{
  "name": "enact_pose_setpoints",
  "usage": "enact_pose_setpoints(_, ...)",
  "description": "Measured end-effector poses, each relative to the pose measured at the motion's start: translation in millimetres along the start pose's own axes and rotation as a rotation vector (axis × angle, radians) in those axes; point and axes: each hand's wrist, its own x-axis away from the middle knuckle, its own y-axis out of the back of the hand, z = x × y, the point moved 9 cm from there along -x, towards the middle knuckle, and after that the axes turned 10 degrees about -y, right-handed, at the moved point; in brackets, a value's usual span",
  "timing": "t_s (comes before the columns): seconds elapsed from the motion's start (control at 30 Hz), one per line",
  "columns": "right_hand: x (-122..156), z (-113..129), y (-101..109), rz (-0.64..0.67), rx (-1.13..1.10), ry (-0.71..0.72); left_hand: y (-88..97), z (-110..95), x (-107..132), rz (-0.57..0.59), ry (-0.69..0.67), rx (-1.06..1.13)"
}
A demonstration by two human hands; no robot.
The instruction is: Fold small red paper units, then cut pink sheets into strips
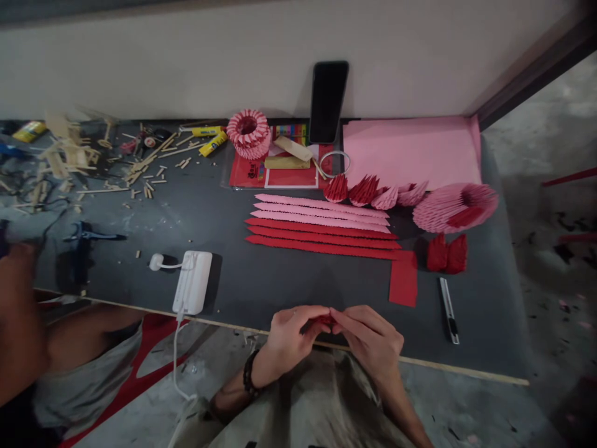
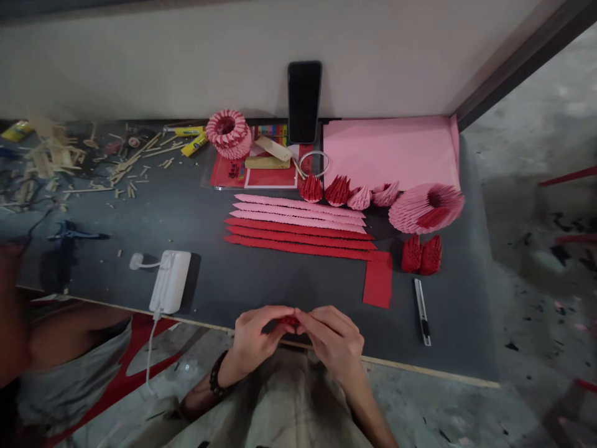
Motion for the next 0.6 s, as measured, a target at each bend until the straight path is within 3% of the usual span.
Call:
enact_pose_setpoints(0.1,-2,-20,-8,0.067,-0.142,-0.263,-0.5,5,2,-0.015,0.033,0.005)
enact_pose_setpoints(0.23,8,-50,-6,-0.075,-0.287,-0.580,-7.3,4,8,-0.035,-0.054,-0.095)
enact_pose_setpoints(0.4,10,-53,-16,0.020,-0.365,-0.630,-2.0,7,11,-0.117,-0.132,-0.176)
enact_pose_setpoints(0.6,5,-46,-14,0.054,-0.328,-0.629,-8.0,0,6,-0.002,-0.200,-0.156)
